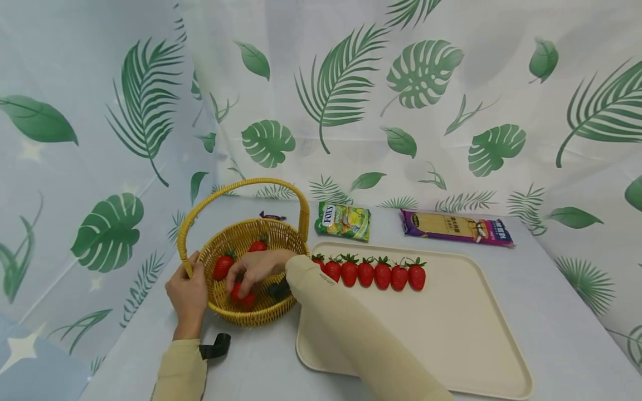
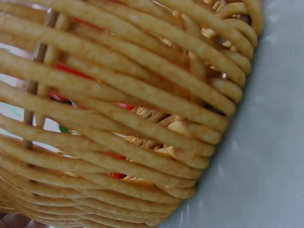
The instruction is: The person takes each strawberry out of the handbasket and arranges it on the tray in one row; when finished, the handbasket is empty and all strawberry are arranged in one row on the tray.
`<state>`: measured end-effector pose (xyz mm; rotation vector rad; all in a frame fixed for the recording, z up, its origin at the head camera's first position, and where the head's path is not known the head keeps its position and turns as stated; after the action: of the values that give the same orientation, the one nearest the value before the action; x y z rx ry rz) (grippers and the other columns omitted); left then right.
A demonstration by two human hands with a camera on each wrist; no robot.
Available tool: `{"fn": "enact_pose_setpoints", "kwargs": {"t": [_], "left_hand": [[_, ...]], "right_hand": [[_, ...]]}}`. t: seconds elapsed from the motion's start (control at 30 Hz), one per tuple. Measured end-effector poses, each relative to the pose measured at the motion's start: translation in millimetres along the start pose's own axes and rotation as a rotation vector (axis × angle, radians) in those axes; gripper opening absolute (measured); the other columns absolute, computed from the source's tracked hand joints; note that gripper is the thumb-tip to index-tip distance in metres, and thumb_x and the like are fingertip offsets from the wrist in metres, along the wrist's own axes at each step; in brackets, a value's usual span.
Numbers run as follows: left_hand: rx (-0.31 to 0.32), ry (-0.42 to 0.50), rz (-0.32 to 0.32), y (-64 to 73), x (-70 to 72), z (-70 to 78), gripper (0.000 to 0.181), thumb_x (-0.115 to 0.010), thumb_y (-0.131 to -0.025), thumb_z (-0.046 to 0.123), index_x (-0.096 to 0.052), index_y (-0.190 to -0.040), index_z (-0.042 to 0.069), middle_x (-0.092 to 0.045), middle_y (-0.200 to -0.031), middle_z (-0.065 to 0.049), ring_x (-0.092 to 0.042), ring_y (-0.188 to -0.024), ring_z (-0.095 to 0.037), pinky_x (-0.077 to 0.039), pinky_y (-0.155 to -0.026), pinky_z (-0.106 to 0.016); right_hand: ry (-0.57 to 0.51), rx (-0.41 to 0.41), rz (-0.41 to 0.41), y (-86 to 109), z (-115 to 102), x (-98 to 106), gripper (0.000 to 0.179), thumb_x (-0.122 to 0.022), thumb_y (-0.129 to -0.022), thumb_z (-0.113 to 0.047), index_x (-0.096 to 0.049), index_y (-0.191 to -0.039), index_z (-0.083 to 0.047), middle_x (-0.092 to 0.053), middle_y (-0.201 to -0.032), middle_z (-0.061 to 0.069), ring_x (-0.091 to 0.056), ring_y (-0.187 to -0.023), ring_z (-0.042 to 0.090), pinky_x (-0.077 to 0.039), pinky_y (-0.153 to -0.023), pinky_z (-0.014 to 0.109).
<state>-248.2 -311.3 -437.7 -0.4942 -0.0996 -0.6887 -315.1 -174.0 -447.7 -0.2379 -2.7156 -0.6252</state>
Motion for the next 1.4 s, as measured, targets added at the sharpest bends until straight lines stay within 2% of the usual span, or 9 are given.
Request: {"fn": "enact_pose_setpoints", "kwargs": {"t": [0.17, 0.27, 0.47, 0.53, 0.67, 0.77, 0.9, 1.13, 1.4], "left_hand": [[-0.011, 0.001, -0.005, -0.4, -1.0, 1.5, 0.031, -0.052, -0.094, 0.012, -0.070, -0.117, 0.001, -0.071, -0.086, -0.023, -0.024, -0.047, -0.003, -0.022, -0.043, -0.022], [-0.003, -0.002, -0.002, 0.0, 0.0, 1.7, 0.031, -0.052, -0.094, 0.012, -0.070, -0.118, 0.001, -0.073, -0.096, -0.020, -0.030, -0.051, -0.003, -0.023, -0.045, -0.022], [0.033, -0.006, -0.006, 3.1, 1.4, -1.7, 0.033, -0.052, -0.095, 0.014, -0.069, -0.121, 0.002, -0.071, -0.111, -0.016, -0.047, -0.064, -0.010, -0.027, -0.048, -0.018], [0.046, -0.013, -0.008, 4.2, 1.5, -3.4, 0.033, -0.052, -0.096, 0.015, -0.069, -0.121, 0.003, -0.070, -0.116, -0.013, -0.059, -0.080, -0.014, -0.031, -0.053, -0.013], [0.049, -0.014, -0.015, 4.7, 1.2, -4.3, 0.034, -0.051, -0.096, 0.016, -0.068, -0.122, 0.002, -0.069, -0.117, -0.012, -0.060, -0.096, -0.010, -0.032, -0.056, -0.012], [0.022, 0.000, -0.017, 3.4, 1.5, -2.1, 0.032, -0.052, -0.096, 0.015, -0.069, -0.120, 0.002, -0.072, -0.104, -0.018, -0.048, -0.059, -0.002, -0.025, -0.045, -0.019], [-0.015, 0.009, -0.015, 1.2, 1.2, 1.1, 0.031, -0.053, -0.096, 0.014, -0.070, -0.118, 0.001, -0.072, -0.093, -0.023, -0.022, -0.041, 0.000, -0.021, -0.040, -0.021], [-0.025, 0.022, -0.007, -1.3, 1.4, 2.1, 0.027, -0.054, -0.095, 0.012, -0.073, -0.107, -0.003, -0.071, -0.111, -0.014, -0.021, -0.039, -0.001, -0.021, -0.039, -0.020], [0.002, 0.011, -0.017, -0.6, 0.1, 0.1, 0.030, -0.054, -0.095, 0.013, -0.070, -0.116, 0.000, -0.070, -0.115, -0.012, -0.022, -0.042, -0.003, -0.022, -0.042, -0.021]], "right_hand": [[-0.067, 0.017, 0.124, 26.8, -8.4, 15.7, 0.018, -0.069, -0.087, -0.003, -0.068, -0.105, -0.007, -0.063, -0.103, 0.001, -0.063, -0.083, 0.013, -0.057, -0.072, 0.035], [-0.055, 0.061, 0.187, 43.3, -12.0, 20.4, 0.019, -0.068, -0.089, -0.004, -0.068, -0.108, -0.008, -0.064, -0.105, 0.001, -0.064, -0.086, 0.013, -0.057, -0.073, 0.037], [0.138, 0.119, 0.367, 76.1, -12.7, 26.2, 0.018, -0.067, -0.091, -0.011, -0.071, -0.108, -0.018, -0.064, -0.110, -0.008, -0.057, -0.097, 0.008, -0.049, -0.083, 0.025], [0.133, 0.122, 0.410, 86.4, -9.4, 25.6, 0.018, -0.065, -0.092, -0.012, -0.071, -0.107, -0.019, -0.064, -0.110, -0.010, -0.056, -0.099, 0.008, -0.047, -0.084, 0.024], [0.032, 0.138, 0.462, 108.0, -1.0, 22.4, 0.018, -0.061, -0.093, -0.011, -0.070, -0.107, -0.020, -0.066, -0.110, -0.007, -0.058, -0.096, 0.010, -0.049, -0.081, 0.025], [-0.047, 0.137, 0.510, 124.1, 8.6, 21.8, 0.019, -0.061, -0.093, -0.013, -0.070, -0.107, -0.021, -0.067, -0.103, -0.005, -0.054, -0.071, 0.013, -0.047, -0.060, 0.025], [-0.103, 0.143, 0.589, 144.2, 22.7, 22.6, 0.019, -0.061, -0.093, -0.013, -0.069, -0.108, -0.018, -0.066, -0.092, 0.000, -0.042, -0.057, 0.016, -0.035, -0.049, 0.027], [-0.202, 0.150, 0.705, 180.8, 55.1, 22.0, 0.020, -0.060, -0.092, -0.010, -0.068, -0.111, -0.009, -0.066, -0.109, 0.006, -0.060, -0.089, 0.019, -0.052, -0.077, 0.039], [-0.215, 0.065, 0.835, 231.4, 93.9, 25.0, 0.021, -0.062, -0.094, -0.012, -0.068, -0.114, -0.010, -0.065, -0.112, 0.009, -0.060, -0.089, 0.022, -0.052, -0.077, 0.042]]}}
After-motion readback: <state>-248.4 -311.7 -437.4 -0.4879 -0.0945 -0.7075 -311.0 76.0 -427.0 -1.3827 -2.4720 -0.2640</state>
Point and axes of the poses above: each hand's wrist, its own y-axis away from the middle knuckle, its own x-axis out of the back of the hand, z = x × y, the point moved 8 cm from there along -y, towards the middle knuckle
